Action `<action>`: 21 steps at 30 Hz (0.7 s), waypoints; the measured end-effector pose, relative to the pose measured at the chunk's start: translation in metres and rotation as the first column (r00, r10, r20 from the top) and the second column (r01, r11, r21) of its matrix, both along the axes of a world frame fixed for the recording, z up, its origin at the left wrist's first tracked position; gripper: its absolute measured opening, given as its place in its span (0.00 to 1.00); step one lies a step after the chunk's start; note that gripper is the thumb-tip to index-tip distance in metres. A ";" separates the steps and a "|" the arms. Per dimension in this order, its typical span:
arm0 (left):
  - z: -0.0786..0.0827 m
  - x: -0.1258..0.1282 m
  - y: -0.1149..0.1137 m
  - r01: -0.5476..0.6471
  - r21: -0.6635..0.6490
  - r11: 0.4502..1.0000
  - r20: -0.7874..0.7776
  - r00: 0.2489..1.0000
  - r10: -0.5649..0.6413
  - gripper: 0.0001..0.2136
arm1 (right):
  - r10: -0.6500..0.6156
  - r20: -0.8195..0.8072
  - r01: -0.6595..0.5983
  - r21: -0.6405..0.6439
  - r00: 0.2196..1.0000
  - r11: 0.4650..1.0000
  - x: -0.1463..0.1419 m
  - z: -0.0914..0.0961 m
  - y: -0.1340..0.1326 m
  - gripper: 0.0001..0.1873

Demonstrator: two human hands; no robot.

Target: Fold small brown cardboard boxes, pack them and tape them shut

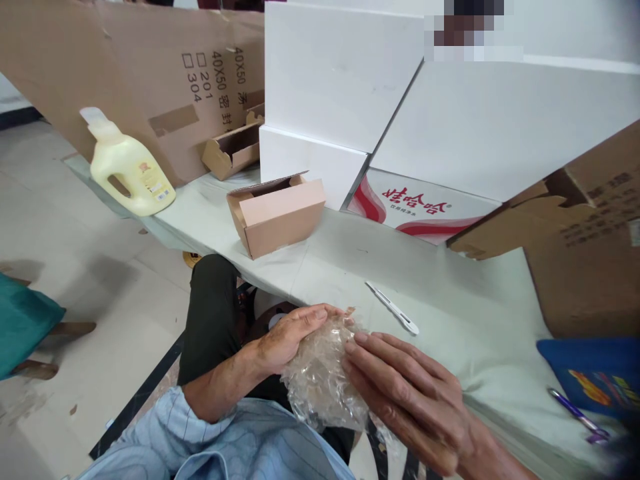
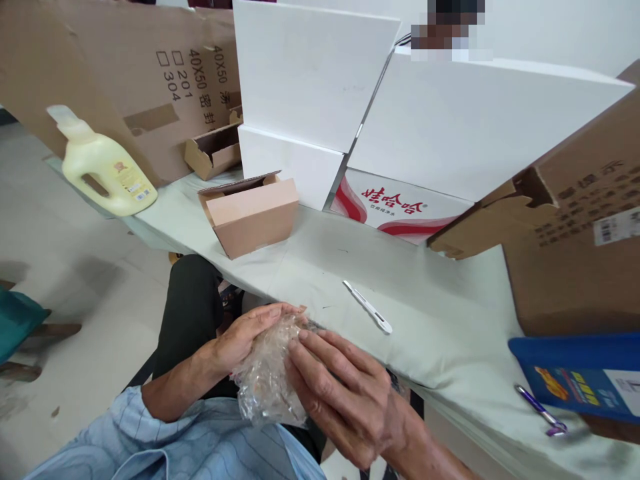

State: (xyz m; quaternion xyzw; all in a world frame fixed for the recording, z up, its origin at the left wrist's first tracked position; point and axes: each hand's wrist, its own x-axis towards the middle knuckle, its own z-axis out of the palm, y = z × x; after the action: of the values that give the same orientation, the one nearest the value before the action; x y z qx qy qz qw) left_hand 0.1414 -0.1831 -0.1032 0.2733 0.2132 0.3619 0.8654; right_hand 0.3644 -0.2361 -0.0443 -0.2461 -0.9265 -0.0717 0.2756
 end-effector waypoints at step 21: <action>0.000 0.004 0.022 -0.130 0.262 0.956 -0.154 0.973 0.174 0.28 | -0.210 -0.288 0.166 -0.169 0.934 0.972 -0.007 -0.021 0.028 0.07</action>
State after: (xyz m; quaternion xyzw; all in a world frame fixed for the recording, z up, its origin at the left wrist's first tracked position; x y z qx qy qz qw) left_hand 0.1450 -0.1614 -0.1028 0.3940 0.2618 0.4260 0.7712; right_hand 0.3573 -0.2079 -0.0652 -0.3608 -0.8479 0.0067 0.3883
